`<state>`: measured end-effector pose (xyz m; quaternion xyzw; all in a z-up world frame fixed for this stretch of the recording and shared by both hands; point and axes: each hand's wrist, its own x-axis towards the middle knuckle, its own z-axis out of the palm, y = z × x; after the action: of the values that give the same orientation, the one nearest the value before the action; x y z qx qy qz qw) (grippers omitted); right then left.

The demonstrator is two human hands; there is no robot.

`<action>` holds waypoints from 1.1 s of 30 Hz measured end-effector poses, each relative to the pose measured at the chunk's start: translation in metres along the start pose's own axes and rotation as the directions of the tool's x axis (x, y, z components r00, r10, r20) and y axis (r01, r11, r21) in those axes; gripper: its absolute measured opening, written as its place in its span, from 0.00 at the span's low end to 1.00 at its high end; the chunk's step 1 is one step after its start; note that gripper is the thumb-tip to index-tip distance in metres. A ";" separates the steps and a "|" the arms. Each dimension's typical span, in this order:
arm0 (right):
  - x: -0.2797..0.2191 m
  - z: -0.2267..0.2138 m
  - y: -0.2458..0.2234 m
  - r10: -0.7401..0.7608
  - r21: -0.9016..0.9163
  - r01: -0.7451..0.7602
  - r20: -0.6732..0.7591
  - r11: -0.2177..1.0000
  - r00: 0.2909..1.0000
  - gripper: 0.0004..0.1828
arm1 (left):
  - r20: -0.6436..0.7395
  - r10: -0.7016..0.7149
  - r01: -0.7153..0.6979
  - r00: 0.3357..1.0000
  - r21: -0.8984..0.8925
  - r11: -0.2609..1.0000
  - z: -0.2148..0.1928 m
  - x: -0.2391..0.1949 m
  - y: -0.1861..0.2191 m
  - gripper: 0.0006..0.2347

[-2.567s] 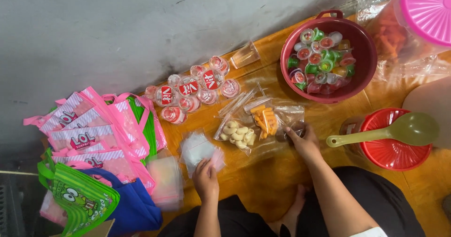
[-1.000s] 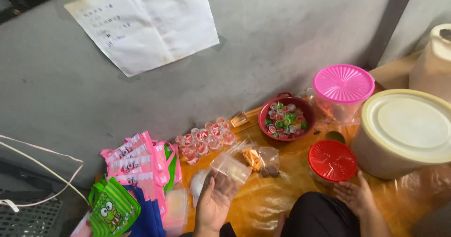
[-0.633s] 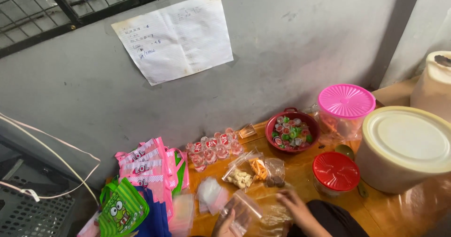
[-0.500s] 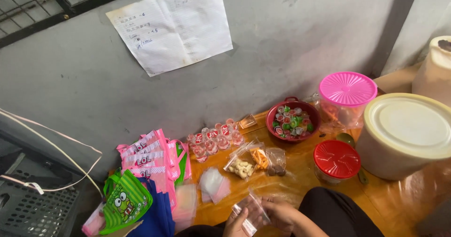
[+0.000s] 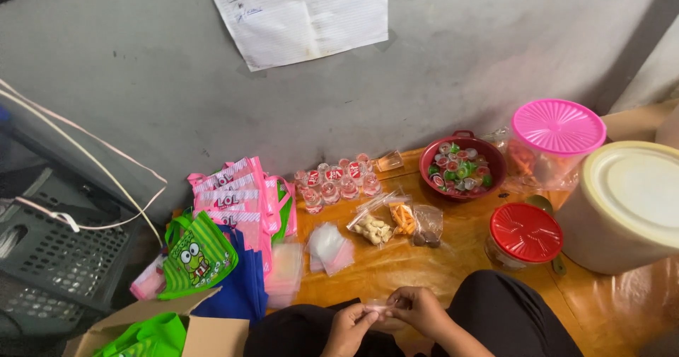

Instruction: The person sits on the floor and packs various snacks into small clear plastic bags. They scoop cookies and cashews using a plastic spoon, add candies by hand, and place the filled bags into a green reusable shopping bag.

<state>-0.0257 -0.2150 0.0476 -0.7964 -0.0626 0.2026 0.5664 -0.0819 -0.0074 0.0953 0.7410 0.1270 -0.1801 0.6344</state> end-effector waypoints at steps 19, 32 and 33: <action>0.056 -0.011 0.031 -0.278 -0.248 0.280 0.044 0.927 0.959 0.02 | -0.200 0.026 -0.049 0.979 -0.108 0.993 0.002 0.103 -0.115 0.20; 0.046 -0.022 -0.003 0.023 -0.081 -0.004 0.232 0.997 0.972 0.10 | 0.209 -0.115 0.211 0.971 -0.528 0.822 -0.004 0.083 -0.084 0.15; 0.044 -0.023 -0.011 0.029 -0.048 -0.016 0.281 0.999 0.959 0.18 | 0.233 -0.099 0.206 0.968 -0.500 0.841 -0.005 0.082 -0.083 0.15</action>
<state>0.0244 -0.2166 0.0533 -0.7728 -0.1379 0.3187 0.5313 -0.0416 0.0081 -0.0135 0.5077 0.1660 -0.2617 0.8039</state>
